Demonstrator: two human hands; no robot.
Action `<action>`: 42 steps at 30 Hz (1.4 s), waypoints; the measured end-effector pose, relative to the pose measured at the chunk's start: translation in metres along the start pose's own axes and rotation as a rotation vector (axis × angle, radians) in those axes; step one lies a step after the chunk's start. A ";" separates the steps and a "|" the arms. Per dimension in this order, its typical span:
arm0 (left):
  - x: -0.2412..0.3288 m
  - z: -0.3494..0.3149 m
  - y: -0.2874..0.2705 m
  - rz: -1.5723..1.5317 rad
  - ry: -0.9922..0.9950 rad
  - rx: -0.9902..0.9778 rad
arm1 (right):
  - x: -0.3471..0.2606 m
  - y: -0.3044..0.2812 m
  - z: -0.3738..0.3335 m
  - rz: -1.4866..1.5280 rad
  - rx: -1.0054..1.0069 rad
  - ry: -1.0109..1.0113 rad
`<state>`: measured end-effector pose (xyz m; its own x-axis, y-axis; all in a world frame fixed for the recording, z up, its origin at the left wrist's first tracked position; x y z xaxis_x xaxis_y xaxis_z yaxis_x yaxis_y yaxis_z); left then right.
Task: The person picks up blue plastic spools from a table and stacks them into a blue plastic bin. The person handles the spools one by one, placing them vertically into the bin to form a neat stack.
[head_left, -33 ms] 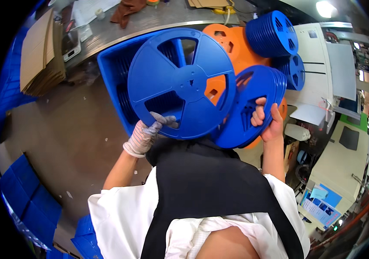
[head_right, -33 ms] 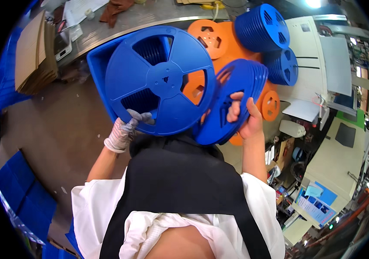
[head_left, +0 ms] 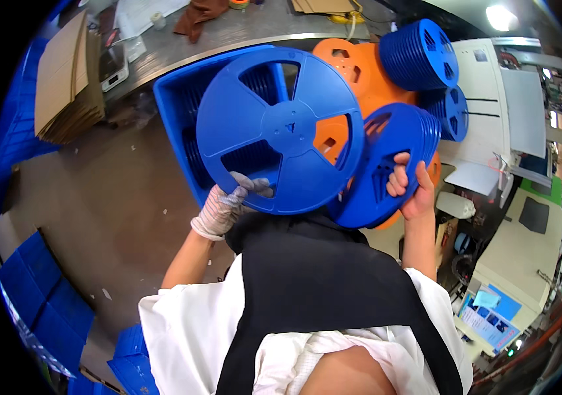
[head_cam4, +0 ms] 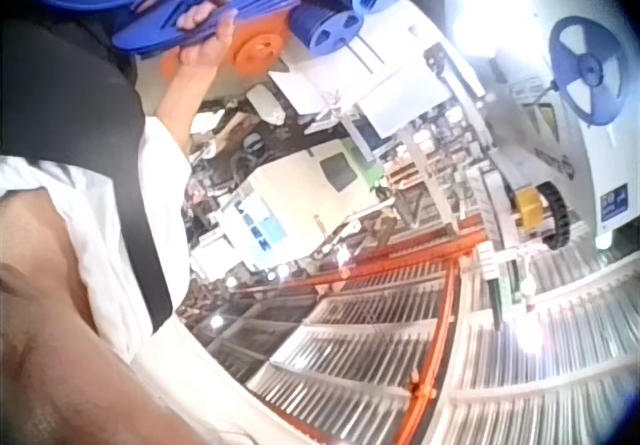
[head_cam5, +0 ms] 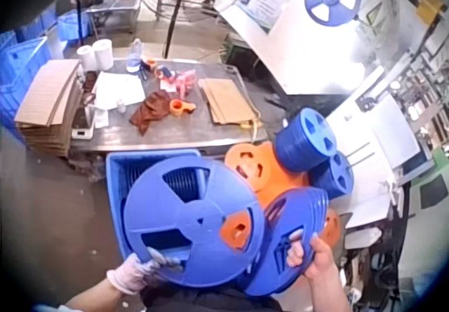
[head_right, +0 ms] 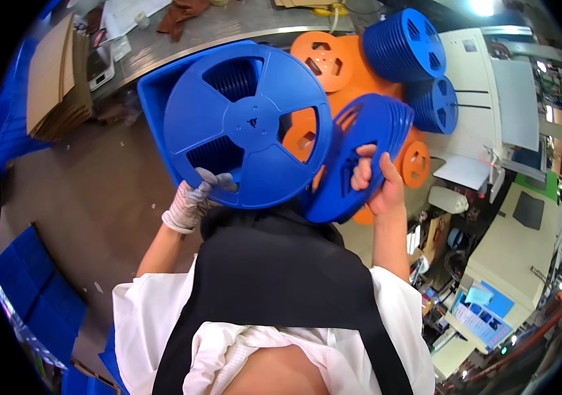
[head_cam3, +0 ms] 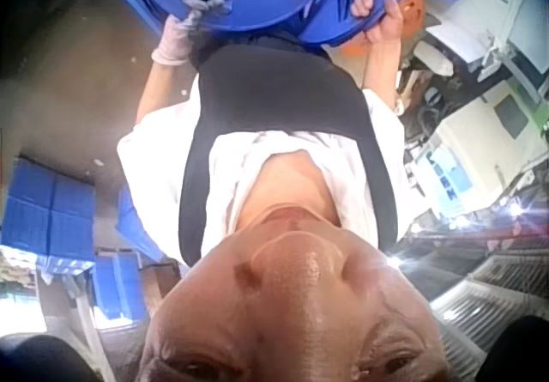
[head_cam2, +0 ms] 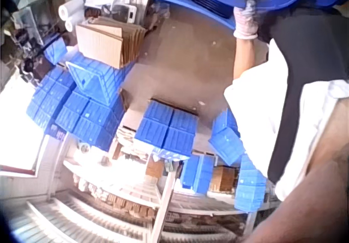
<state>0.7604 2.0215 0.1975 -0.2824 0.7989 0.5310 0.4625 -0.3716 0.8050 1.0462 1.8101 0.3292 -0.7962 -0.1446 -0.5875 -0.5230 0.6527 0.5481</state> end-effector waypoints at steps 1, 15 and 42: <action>-0.002 -0.004 -0.007 -0.085 -0.044 0.027 | 0.000 -0.004 -0.002 -0.008 0.011 -0.001; 0.008 -0.038 -0.041 0.004 0.046 0.227 | 0.016 -0.010 0.004 0.077 0.012 0.030; -0.020 0.068 -0.299 1.432 -0.099 0.691 | 0.033 -0.010 -0.010 0.106 0.068 0.017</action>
<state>0.6850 2.1490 -0.0720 0.7422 0.0297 0.6695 0.5694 -0.5548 -0.6067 1.0220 1.7912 0.3104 -0.8511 -0.0840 -0.5182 -0.4141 0.7142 0.5643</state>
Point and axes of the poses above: each hand's wrist, its own z-axis towards the middle knuckle, its own y-axis out of the palm, x = y × z, the point moved 4 cm from there along z, towards the middle knuckle, and after that the axes turned 13 degrees about y, right-handed, at the moved point
